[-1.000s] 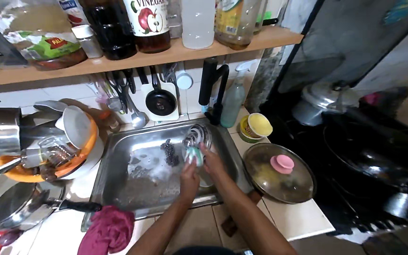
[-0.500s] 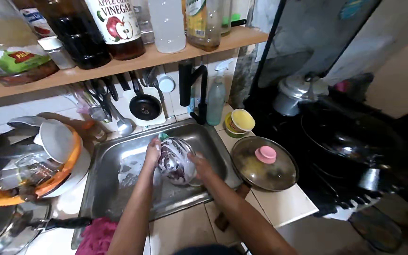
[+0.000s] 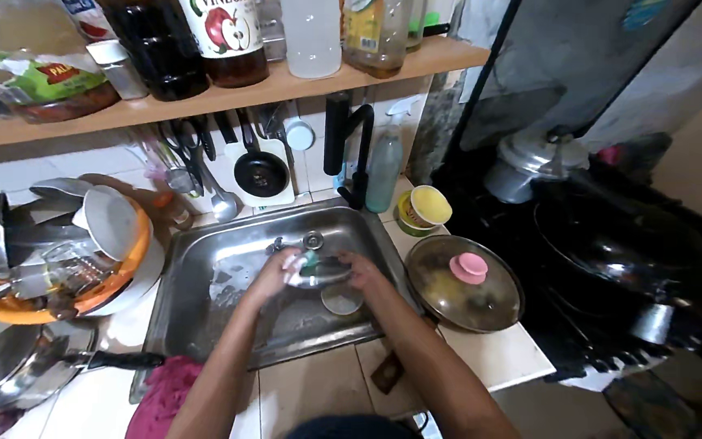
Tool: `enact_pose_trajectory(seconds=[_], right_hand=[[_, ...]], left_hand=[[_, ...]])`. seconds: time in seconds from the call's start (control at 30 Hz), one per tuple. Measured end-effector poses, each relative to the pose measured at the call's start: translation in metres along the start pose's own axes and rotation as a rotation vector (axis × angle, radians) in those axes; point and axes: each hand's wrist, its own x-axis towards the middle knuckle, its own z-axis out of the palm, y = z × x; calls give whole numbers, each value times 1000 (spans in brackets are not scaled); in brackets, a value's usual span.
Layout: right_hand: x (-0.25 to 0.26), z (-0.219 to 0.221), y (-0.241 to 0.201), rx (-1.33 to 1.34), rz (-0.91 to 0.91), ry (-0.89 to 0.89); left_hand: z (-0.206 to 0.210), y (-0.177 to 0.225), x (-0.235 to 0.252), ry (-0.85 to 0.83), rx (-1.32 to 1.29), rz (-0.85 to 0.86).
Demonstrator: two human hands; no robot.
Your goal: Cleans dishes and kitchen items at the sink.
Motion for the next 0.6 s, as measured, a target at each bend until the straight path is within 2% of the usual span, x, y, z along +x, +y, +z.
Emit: enact_pose_trajectory(seconds=[0.07, 0.13, 0.2, 0.3, 0.4, 0.47, 0.53, 0.6], right_hand=[[-2, 6, 3, -154, -113, 23], [-6, 14, 4, -336, -267, 42], [0, 12, 5, -483, -457, 40], [4, 3, -1, -547, -663, 21], [-3, 3, -1, -603, -713, -19], [-8, 8, 3, -703, -711, -66], [-7, 13, 9, -733, -714, -111], [-2, 12, 10, -719, -708, -127]], left_hand=[[13, 14, 0, -208, 152, -93], [34, 23, -5, -280, 204, -26], [47, 29, -10, -280, 203, 24], [47, 14, -6, -228, 311, -17], [40, -2, 17, -181, 545, -234], [43, -4, 29, -95, 583, -293], [52, 6, 34, -24, 492, -244], [62, 25, 28, -34, 398, -120]])
